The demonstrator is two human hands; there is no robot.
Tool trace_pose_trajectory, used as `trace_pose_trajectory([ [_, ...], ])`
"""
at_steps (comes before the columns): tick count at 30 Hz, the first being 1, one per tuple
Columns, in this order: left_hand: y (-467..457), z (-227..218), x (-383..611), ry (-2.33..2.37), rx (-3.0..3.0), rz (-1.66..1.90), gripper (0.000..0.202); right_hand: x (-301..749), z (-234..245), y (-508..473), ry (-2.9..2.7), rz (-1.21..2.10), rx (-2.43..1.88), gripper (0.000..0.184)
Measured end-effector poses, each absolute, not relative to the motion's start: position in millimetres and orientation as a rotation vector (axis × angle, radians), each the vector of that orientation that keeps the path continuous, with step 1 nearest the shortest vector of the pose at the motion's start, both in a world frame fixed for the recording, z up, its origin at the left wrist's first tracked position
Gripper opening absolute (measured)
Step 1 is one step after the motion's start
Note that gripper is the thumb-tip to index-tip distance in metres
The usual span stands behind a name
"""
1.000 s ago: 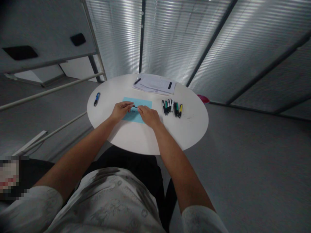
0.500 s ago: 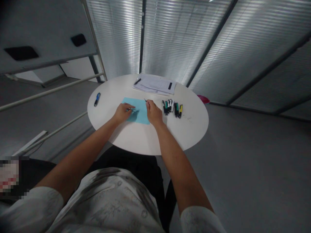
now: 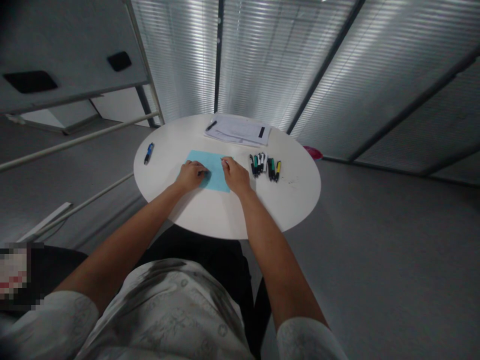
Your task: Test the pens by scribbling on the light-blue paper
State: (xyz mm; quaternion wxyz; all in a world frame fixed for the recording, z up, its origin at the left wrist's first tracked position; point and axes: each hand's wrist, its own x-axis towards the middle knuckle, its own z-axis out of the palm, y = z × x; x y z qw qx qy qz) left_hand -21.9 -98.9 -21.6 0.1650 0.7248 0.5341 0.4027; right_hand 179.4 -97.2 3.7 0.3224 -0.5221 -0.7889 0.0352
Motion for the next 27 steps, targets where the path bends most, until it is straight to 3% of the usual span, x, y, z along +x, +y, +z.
trace_pose_trajectory([
  [7, -102.6, -17.8, -19.8, 1.649, 2.339, 0.993, 0.027, 179.3, 3.3, -98.4, -2.142, 0.143, -1.373, 0.041],
  [27, -99.1, -17.1, -20.5, 1.616, 2.19, 1.095, 0.015, 177.8, 1.1, -98.2, -2.261, 0.183, -1.297, 0.042],
])
